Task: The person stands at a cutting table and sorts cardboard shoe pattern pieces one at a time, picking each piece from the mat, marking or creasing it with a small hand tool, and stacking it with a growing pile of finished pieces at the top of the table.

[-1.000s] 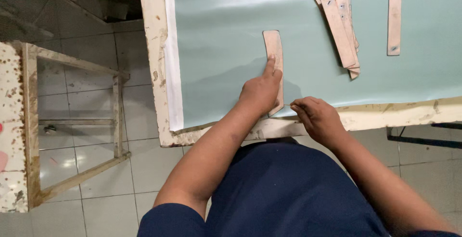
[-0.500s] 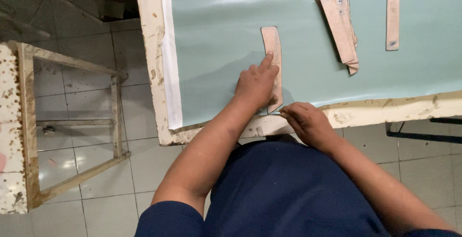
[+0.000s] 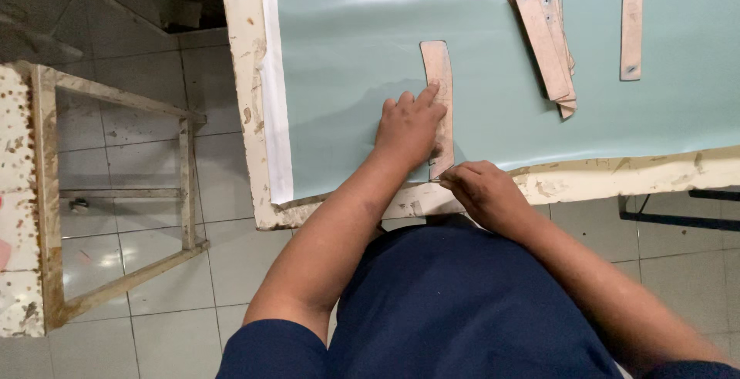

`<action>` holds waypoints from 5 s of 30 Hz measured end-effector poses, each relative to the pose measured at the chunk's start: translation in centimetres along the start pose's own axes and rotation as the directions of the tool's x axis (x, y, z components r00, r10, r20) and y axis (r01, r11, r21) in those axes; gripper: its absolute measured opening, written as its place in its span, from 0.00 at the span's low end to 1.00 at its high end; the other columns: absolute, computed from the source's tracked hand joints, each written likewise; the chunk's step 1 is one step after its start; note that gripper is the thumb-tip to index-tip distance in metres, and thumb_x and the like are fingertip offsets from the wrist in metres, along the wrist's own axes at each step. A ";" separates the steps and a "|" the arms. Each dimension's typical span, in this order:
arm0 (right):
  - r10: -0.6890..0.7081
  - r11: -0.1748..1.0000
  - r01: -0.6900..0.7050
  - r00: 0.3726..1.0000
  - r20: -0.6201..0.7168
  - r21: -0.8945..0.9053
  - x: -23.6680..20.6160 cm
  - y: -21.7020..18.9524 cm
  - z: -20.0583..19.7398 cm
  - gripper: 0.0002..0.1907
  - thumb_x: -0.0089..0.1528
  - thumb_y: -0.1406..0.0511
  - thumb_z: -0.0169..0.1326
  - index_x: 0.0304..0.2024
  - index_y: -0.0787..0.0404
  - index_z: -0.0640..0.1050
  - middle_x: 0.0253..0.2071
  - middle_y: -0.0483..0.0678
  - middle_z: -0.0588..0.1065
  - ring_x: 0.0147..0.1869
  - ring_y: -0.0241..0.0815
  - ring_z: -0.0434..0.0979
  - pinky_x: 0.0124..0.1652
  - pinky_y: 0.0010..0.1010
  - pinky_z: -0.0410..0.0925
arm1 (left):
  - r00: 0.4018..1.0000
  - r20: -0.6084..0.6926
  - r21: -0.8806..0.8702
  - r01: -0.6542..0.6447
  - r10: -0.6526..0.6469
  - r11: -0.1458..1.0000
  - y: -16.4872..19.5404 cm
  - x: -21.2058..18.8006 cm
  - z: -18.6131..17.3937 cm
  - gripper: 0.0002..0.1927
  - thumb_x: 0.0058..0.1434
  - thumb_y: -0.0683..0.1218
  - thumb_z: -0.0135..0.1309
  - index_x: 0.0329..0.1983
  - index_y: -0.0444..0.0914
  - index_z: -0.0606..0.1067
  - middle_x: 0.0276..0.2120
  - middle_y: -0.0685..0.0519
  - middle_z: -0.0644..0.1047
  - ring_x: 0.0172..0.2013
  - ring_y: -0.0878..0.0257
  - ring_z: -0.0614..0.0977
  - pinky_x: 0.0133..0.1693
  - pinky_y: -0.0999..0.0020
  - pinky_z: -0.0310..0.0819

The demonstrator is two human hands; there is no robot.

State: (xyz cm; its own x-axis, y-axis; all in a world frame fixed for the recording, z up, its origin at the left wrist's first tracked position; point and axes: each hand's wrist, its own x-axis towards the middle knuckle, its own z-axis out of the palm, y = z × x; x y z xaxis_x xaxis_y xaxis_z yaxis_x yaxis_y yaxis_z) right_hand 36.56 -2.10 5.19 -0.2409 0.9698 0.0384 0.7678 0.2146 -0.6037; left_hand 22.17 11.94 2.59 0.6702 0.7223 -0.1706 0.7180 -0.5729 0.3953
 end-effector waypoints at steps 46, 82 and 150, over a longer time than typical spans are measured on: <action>0.111 0.978 -0.128 0.987 -0.113 -0.164 5.4 1.0 -1.3 0.06 0.66 0.63 0.57 0.41 0.59 0.81 0.36 0.51 0.79 0.37 0.57 0.77 0.38 0.46 0.70 | 0.997 -0.076 -0.051 0.017 -0.020 0.999 -1.4 0.0 -0.2 0.17 0.63 0.44 0.49 0.49 0.55 0.83 0.67 0.64 0.69 0.50 0.61 0.75 0.54 0.58 0.62; 0.602 0.007 -0.544 0.672 0.431 0.839 1.0 7.5 -0.9 0.19 0.68 0.67 0.41 0.54 0.74 0.76 0.45 0.55 0.81 0.41 0.41 0.84 0.37 0.22 0.78 | 0.942 -0.094 -0.547 0.223 -0.323 0.807 5.0 -0.5 2.7 0.12 0.60 0.44 0.59 0.46 0.38 0.79 0.47 0.45 0.78 0.47 0.46 0.80 0.49 0.53 0.74; 0.613 0.724 -0.636 0.771 0.173 0.267 0.0 9.1 -5.1 0.34 0.57 0.66 0.63 0.67 0.50 0.73 0.28 0.45 0.76 0.31 0.36 0.73 0.38 0.29 0.70 | 0.973 -0.222 -0.234 0.010 -0.064 0.972 2.9 1.2 5.1 0.18 0.67 0.50 0.52 0.59 0.59 0.79 0.75 0.54 0.58 0.76 0.51 0.51 0.73 0.45 0.32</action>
State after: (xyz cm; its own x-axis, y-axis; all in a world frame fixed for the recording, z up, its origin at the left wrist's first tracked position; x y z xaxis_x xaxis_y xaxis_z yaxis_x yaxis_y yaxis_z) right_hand 46.53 0.45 3.78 0.1826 0.8592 -0.4780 0.5506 -0.4921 -0.6743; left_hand 26.06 9.18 -1.11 0.5646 0.8253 0.0091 0.6612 -0.4590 0.5934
